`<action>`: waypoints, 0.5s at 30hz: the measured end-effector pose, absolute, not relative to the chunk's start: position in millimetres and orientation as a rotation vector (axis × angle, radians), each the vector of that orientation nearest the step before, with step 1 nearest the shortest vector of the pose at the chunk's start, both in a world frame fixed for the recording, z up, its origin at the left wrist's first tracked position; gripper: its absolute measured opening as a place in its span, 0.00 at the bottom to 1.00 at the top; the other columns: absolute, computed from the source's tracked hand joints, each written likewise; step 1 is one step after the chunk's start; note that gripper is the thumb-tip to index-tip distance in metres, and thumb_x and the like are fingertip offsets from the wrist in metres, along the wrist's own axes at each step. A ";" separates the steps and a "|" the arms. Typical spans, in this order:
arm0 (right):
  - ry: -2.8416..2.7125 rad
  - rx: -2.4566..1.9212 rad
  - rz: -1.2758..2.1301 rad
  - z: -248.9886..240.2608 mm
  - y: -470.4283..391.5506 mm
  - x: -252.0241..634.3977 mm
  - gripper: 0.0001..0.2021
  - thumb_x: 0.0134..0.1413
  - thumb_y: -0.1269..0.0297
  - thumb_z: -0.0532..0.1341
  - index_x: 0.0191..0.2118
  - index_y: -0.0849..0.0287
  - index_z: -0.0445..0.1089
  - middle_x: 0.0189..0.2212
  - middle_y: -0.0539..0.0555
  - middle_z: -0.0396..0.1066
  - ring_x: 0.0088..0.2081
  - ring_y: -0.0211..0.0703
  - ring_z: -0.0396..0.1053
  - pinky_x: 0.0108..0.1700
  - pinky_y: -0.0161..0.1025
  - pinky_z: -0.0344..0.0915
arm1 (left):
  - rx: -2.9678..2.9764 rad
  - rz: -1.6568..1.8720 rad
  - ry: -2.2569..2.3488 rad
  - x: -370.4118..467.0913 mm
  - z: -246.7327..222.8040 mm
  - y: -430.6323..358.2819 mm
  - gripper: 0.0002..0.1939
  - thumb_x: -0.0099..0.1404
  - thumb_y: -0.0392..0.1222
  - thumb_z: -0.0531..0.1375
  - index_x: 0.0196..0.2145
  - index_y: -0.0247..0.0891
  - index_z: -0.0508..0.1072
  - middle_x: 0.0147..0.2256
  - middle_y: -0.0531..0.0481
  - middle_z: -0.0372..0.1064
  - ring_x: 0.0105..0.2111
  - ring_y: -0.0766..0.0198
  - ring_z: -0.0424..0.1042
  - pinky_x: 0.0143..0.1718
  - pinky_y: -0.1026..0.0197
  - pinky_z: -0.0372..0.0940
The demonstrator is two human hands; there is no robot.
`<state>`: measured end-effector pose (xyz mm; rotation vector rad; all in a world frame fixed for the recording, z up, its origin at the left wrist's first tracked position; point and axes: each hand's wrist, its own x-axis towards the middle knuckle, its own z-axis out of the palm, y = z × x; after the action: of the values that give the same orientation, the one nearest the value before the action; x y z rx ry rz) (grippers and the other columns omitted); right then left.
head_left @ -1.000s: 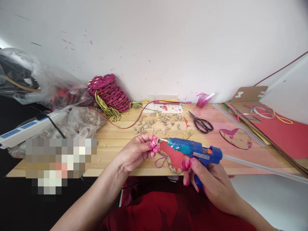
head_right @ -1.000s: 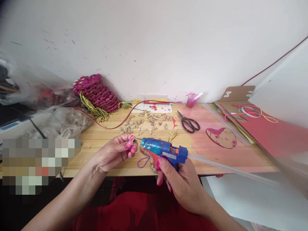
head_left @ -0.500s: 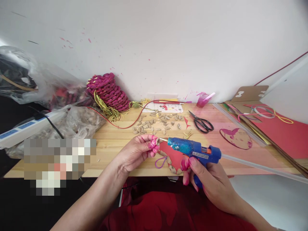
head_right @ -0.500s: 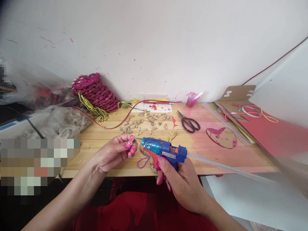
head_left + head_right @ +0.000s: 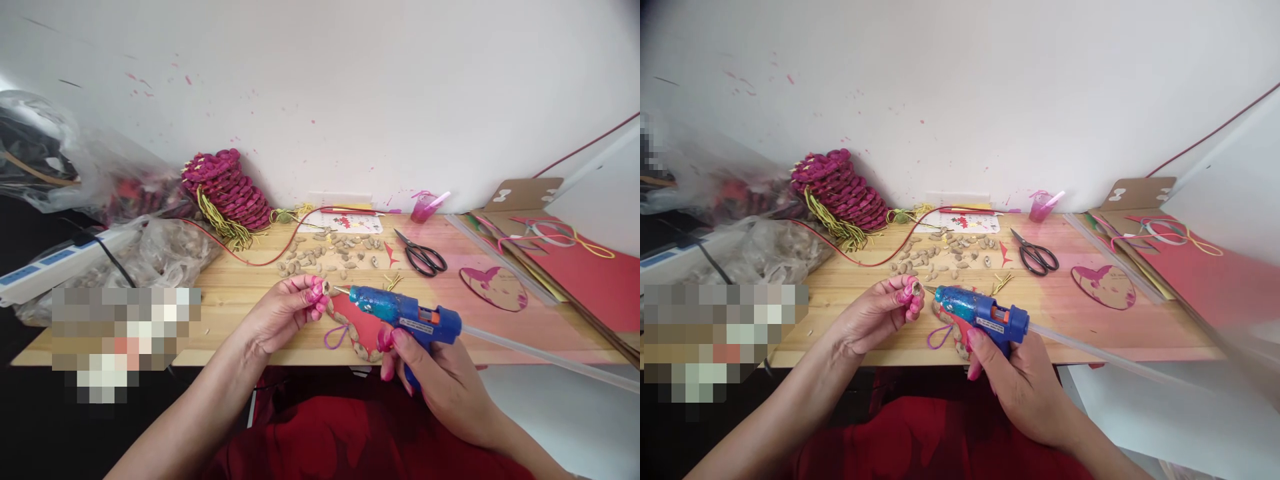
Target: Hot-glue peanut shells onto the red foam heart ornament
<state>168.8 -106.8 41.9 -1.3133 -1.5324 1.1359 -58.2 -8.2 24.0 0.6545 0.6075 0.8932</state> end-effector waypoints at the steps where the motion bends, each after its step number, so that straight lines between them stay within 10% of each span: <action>1: -1.533 -1.313 1.132 42.6 -107.4 168.6 0.23 0.69 0.51 0.53 0.25 0.57 0.71 0.23 0.52 0.73 0.19 0.34 0.64 0.22 0.35 0.61 | 0.640 0.896 0.608 -58.4 24.0 -8.1 0.13 0.49 0.38 0.75 0.29 0.32 0.77 0.24 0.50 0.71 0.24 0.71 0.69 0.25 0.71 0.66; 15: -1.599 -1.251 1.158 49.2 -111.5 165.9 0.23 0.69 0.52 0.52 0.24 0.57 0.69 0.26 0.52 0.72 0.20 0.33 0.64 0.20 0.33 0.62 | 0.600 0.903 0.589 -54.6 23.7 -11.8 0.14 0.48 0.38 0.76 0.30 0.32 0.77 0.26 0.53 0.68 0.24 0.73 0.67 0.25 0.71 0.65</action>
<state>165.9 -111.5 49.2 -1.2513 -1.5990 1.1582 -54.6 -11.8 23.7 0.5997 0.5886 0.9026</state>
